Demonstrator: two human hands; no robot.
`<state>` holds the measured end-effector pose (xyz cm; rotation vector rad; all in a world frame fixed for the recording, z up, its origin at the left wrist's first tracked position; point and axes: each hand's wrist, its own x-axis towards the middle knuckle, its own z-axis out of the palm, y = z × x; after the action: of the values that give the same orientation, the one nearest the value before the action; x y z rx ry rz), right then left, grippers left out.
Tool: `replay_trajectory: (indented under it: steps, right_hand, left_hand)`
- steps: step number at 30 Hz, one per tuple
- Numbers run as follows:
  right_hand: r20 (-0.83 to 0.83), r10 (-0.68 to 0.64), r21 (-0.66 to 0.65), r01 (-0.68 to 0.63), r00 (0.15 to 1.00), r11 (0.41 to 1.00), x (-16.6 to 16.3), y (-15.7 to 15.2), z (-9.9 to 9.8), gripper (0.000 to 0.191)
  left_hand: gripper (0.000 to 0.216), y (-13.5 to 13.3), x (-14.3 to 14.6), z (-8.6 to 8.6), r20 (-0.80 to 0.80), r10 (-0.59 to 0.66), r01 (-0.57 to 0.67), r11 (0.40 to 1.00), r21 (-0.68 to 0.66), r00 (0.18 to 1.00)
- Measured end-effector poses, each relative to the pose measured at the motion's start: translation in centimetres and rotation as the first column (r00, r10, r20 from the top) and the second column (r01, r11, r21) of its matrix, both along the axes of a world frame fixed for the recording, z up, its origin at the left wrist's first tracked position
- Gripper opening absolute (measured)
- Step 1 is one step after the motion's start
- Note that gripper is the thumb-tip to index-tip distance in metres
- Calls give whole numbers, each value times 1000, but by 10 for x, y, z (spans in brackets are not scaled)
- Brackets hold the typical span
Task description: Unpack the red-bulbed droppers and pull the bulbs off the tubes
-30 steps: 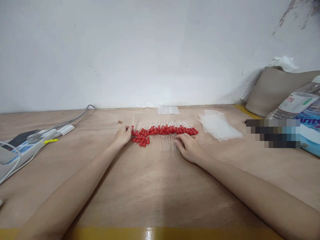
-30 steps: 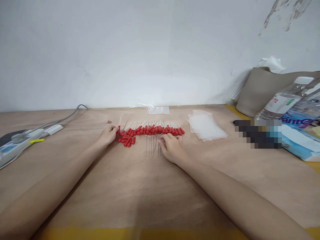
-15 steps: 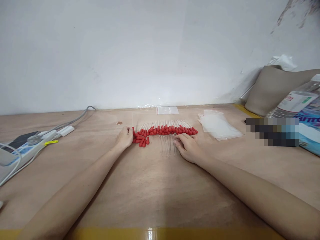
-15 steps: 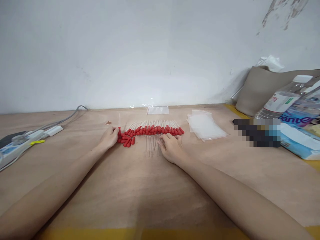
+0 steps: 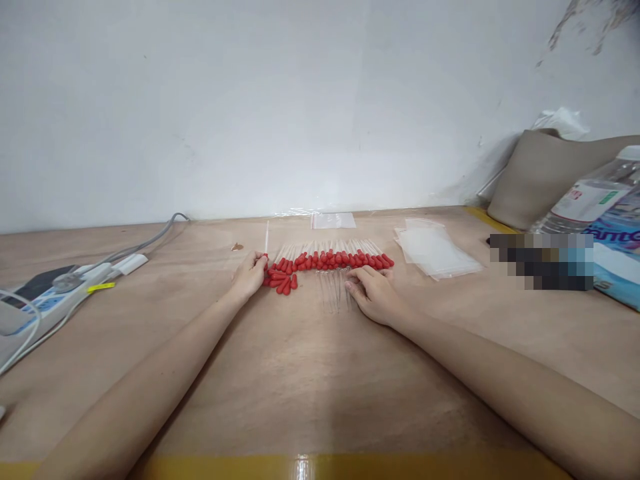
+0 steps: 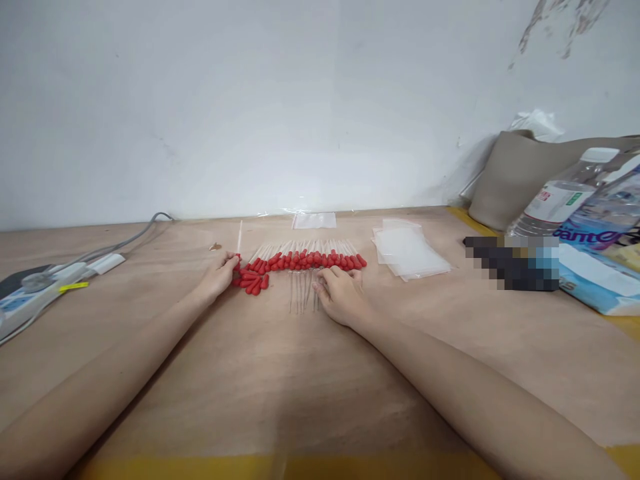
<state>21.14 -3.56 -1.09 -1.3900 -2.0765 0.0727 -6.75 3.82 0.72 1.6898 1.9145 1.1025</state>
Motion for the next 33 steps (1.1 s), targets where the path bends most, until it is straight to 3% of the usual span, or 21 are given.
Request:
replay_trajectory:
  steps: [9,19,23,26,29,33]
  right_hand:
    - [-4,4,0,-4,1000,1000,0,1,0,22]
    - [17,-9,6,9,1000,1000,0,0,1,22]
    - [13,-9,7,9,1000,1000,-1,-1,2,21]
    - [-18,-13,-1,13,1000,1000,-1,-1,3,20]
    - [-99,-30,65,36,995,997,0,-1,5,23]
    - [-217,1,206,45,976,977,4,-4,9,33]
  left_hand:
    - [20,-6,4,11,218,-43,22,995,97,975]
    - [24,-4,3,2,294,-58,44,998,53,954]
    - [20,-5,2,7,290,-40,3,992,125,956]
    - [20,-14,5,11,220,-50,-9,965,261,974]
    - [25,-34,21,13,80,-219,186,937,296,972]
    - [22,-64,51,11,-238,-455,505,829,239,858]
